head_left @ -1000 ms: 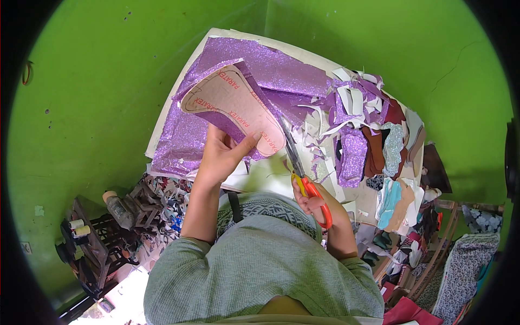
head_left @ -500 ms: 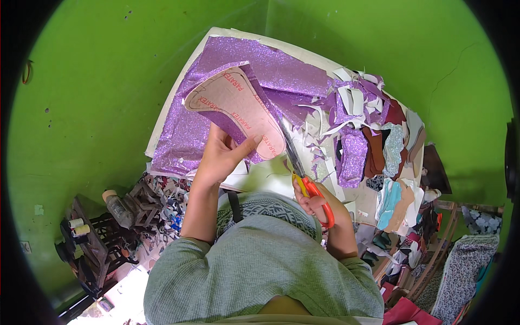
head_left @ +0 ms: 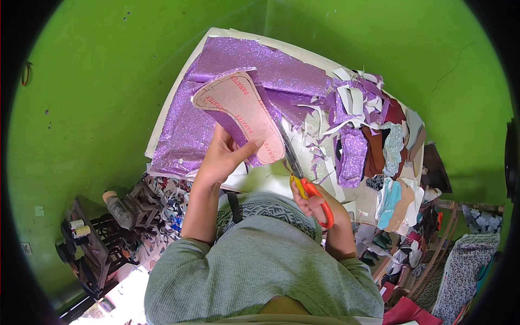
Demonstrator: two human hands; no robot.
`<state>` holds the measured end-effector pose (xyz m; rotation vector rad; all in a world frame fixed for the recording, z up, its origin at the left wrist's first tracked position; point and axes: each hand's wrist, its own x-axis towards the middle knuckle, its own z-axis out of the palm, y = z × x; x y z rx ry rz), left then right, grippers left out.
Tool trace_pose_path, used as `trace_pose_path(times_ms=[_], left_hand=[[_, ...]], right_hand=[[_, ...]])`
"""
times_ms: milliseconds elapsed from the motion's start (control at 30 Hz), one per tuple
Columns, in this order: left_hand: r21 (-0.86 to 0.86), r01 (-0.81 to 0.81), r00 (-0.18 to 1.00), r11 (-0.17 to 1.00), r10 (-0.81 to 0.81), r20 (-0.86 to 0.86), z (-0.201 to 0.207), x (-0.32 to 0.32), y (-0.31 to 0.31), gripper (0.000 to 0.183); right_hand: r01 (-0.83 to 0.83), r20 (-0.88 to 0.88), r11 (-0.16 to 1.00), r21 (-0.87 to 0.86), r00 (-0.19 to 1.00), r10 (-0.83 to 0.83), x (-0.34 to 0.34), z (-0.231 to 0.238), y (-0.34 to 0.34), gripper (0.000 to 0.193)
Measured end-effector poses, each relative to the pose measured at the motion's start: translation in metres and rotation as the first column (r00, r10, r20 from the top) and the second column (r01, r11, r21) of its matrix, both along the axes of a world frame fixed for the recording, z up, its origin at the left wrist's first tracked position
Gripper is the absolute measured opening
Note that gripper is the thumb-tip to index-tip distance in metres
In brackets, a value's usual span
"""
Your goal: Cutting out pattern pieces from fabric for shoe manufacturing using scissors.
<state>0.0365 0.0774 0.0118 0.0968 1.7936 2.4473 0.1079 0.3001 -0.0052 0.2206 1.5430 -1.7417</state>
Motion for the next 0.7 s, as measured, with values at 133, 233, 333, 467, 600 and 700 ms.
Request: trace_pose_path(times_ms=[133,233,333,467,600,700], left_hand=[[-0.032,0.007,1.000,0.999,-0.007,0.013,-0.004,-0.001,-0.002,0.066],[0.038,-0.007,1.000,0.999,0.006,0.030,-0.003,-0.001,0.000,0.066],[0.012,0.003,0.997,1.000,-0.004,0.081,-0.003,-0.002,-0.001,0.066],[-0.040,0.027,0.989,0.999,-0.021,0.146,-0.004,-0.004,-0.003,0.066],[0.006,0.043,0.997,0.999,-0.043,0.067,-0.013,-0.003,-0.002,0.069],[0.005,0.066,0.994,0.998,-0.066,0.087,-0.011,-0.004,-0.004,0.070]], right_hand=[[-0.075,-0.150,0.996,0.056,0.985,0.082,-0.001,0.003,0.000,0.038],[-0.047,-0.077,0.999,-0.007,0.996,0.046,-0.002,-0.004,0.002,0.039],[-0.048,-0.051,0.995,-0.083,0.998,0.043,-0.002,-0.006,0.001,0.039],[-0.041,-0.056,0.999,-0.029,0.998,0.039,-0.003,-0.001,-0.003,0.041],[-0.084,-0.142,0.995,0.056,0.986,0.091,-0.003,0.001,-0.005,0.038],[-0.100,-0.185,0.995,-0.005,0.978,0.097,-0.002,-0.010,-0.003,0.041]])
